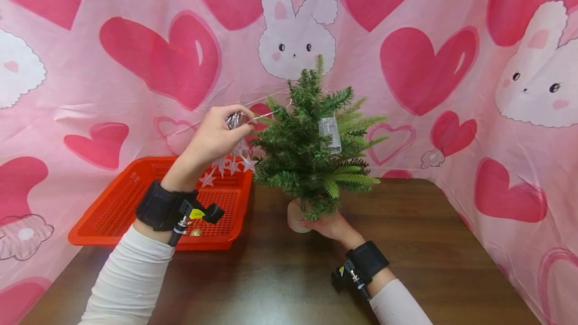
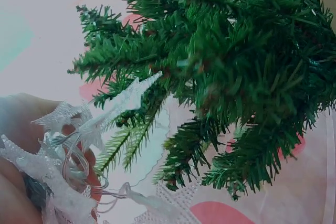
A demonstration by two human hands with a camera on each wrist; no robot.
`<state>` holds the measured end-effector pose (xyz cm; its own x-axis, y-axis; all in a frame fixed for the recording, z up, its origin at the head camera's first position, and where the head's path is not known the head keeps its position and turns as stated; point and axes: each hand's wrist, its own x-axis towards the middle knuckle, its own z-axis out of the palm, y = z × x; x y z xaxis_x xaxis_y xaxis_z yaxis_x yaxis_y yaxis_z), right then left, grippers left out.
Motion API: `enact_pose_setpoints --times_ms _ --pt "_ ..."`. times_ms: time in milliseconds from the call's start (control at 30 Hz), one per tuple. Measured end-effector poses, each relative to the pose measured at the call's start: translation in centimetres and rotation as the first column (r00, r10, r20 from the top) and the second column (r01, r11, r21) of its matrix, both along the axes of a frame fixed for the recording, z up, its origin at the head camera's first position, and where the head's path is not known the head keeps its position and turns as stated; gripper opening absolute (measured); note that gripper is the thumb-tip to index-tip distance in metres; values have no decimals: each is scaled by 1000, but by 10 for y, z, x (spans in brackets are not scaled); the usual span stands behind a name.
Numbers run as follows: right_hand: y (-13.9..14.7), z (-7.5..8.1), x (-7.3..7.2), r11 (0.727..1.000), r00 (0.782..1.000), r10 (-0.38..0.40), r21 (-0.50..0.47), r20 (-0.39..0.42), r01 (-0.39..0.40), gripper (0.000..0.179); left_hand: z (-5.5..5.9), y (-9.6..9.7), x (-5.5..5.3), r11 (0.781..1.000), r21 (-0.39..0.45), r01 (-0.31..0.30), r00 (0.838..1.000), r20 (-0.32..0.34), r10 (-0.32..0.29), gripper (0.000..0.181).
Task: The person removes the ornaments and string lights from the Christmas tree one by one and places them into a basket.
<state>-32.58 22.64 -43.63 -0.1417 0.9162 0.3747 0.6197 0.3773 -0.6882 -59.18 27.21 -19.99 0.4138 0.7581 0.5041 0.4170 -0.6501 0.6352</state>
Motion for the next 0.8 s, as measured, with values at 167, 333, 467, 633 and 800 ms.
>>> enact_pose_setpoints --times_ms 167,333,467,633,800 --pt "-1 4 1 999 992 36 -17 120 -34 58 1 -2 -1 999 30 21 996 84 -23 10" --pt "-6 7 3 984 987 45 -180 152 -17 71 2 -6 -3 999 24 47 990 134 -50 13" --pt "-8 6 1 989 987 35 -148 158 -11 72 4 -7 -3 998 62 28 988 150 -37 14" --pt "-7 4 -6 1000 994 3 5 109 -4 78 7 -9 -2 990 140 -6 982 186 -20 14" --pt "-5 4 -13 994 997 -46 100 62 39 81 13 -12 0 972 222 -74 977 211 26 9"
